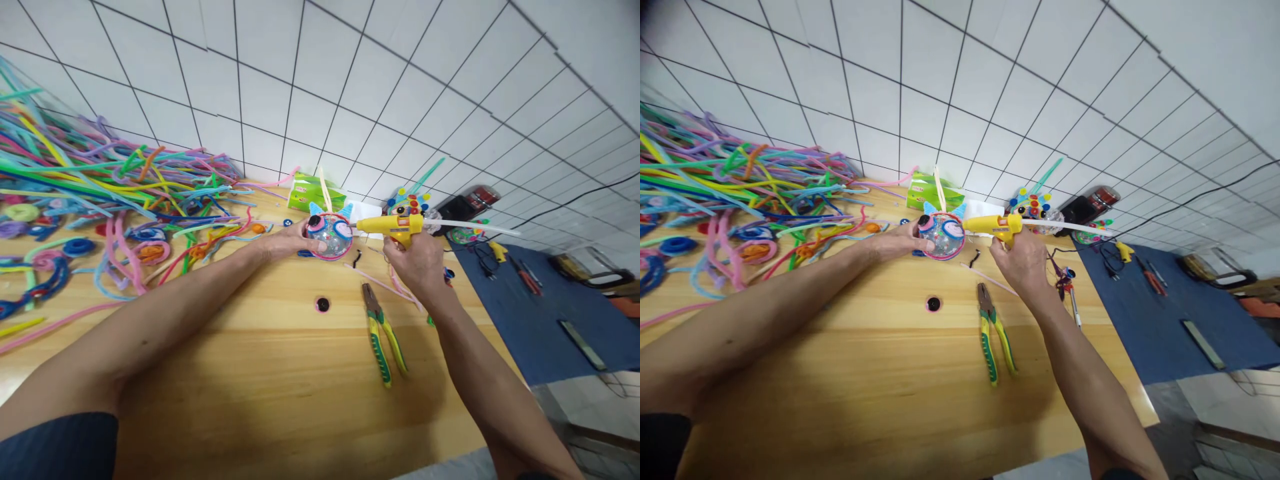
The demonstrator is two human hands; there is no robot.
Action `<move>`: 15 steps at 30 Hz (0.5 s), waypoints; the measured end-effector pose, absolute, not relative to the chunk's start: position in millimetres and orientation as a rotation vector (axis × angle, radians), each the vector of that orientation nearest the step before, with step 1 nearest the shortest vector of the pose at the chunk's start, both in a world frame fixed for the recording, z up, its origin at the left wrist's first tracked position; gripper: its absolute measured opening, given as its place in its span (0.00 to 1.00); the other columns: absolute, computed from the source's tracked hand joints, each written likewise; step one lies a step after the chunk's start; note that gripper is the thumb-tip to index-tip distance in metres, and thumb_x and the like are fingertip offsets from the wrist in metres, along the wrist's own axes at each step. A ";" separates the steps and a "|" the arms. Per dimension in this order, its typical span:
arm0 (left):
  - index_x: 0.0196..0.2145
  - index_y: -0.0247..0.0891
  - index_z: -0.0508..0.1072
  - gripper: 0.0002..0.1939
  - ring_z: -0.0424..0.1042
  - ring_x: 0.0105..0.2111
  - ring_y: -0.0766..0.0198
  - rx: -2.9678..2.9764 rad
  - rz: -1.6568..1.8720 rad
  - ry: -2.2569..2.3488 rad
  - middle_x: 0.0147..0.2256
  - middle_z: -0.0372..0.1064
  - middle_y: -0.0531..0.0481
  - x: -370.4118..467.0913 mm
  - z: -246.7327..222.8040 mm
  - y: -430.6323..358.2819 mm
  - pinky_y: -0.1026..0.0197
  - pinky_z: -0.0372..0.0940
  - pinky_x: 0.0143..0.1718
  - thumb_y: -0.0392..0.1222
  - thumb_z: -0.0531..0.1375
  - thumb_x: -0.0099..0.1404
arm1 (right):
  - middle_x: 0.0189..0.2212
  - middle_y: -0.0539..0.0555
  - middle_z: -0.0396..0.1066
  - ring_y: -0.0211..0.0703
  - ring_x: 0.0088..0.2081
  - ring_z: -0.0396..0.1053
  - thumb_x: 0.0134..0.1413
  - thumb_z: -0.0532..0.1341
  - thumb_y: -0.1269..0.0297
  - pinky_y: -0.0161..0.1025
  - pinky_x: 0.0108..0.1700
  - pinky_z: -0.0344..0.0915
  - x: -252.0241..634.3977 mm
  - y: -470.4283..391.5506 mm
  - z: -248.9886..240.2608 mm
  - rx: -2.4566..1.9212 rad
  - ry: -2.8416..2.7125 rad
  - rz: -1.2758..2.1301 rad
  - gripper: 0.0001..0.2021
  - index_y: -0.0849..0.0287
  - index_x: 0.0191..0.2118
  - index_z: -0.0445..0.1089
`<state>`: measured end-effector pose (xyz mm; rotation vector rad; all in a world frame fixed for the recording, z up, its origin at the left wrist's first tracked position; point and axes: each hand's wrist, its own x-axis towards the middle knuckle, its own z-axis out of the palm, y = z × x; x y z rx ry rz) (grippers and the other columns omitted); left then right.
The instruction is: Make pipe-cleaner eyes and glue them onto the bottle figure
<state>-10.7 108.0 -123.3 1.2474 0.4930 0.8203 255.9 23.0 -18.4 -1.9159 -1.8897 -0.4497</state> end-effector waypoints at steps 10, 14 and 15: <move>0.59 0.37 0.76 0.43 0.80 0.54 0.47 1.156 0.831 0.435 0.54 0.81 0.38 -9.7 -119.5 106.1 0.48 0.72 0.60 0.47 0.82 0.46 | 0.30 0.60 0.77 0.57 0.35 0.76 0.55 0.62 0.58 0.46 0.38 0.67 243.6 27.3 23.6 -1.991 -1.960 -0.429 0.08 0.57 0.34 0.73; 0.56 0.37 0.78 0.39 0.81 0.54 0.47 1.129 0.800 0.319 0.56 0.80 0.36 -8.6 -116.9 101.6 0.47 0.72 0.60 0.46 0.82 0.48 | 0.33 0.62 0.79 0.57 0.36 0.77 0.56 0.64 0.57 0.47 0.40 0.67 243.8 29.2 39.8 -1.973 -1.881 -0.398 0.10 0.58 0.37 0.75; 0.56 0.38 0.78 0.39 0.81 0.54 0.46 1.130 0.790 0.292 0.56 0.80 0.35 -8.1 -116.4 100.3 0.47 0.73 0.60 0.46 0.82 0.48 | 0.33 0.62 0.79 0.57 0.37 0.77 0.56 0.65 0.56 0.47 0.40 0.68 247.8 31.2 44.0 -1.955 -1.855 -0.392 0.11 0.58 0.38 0.75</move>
